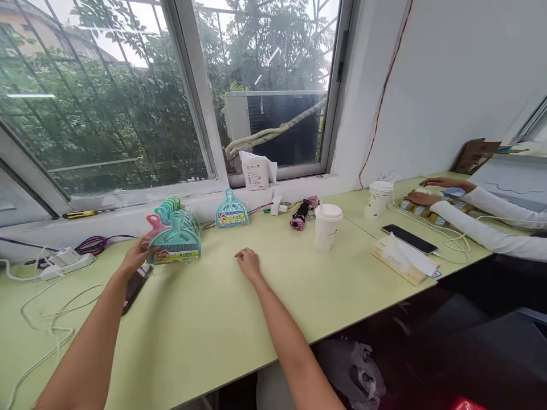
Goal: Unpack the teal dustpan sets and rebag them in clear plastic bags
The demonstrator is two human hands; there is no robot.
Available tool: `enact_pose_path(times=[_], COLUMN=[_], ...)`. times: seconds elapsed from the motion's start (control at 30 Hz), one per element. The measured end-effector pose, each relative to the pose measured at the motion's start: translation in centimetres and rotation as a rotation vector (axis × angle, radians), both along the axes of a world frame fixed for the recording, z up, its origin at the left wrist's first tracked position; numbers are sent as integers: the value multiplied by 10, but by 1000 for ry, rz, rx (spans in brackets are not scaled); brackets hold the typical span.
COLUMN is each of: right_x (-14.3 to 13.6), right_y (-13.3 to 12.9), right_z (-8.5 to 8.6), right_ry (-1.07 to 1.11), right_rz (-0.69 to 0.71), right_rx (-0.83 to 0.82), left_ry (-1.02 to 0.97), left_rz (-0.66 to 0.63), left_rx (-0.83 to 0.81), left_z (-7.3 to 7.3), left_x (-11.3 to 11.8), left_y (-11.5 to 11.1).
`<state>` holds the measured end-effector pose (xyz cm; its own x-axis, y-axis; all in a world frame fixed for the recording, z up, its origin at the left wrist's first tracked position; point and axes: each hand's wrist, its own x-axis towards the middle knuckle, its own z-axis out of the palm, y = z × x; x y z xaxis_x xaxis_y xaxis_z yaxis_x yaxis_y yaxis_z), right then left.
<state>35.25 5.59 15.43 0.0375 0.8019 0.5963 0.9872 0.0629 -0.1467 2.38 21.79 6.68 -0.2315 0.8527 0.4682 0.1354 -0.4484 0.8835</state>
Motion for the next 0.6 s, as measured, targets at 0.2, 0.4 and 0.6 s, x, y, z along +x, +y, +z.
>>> enact_pose_path(times=[0.2, 0.4, 0.6], right_x=[-2, 0, 5], right_y=[-3, -2, 3], right_z=[-2, -7, -11], right_ry=[-39, -95, 239], right_rz=[1, -17, 179], right_rx=[-10, 4, 77], left_ry=[-409, -796, -867], left_rz=[-255, -745, -948], left_rx=[-144, -392, -380], left_z=[19, 9, -17], left_x=[32, 103, 140], left_y=[-36, -100, -113])
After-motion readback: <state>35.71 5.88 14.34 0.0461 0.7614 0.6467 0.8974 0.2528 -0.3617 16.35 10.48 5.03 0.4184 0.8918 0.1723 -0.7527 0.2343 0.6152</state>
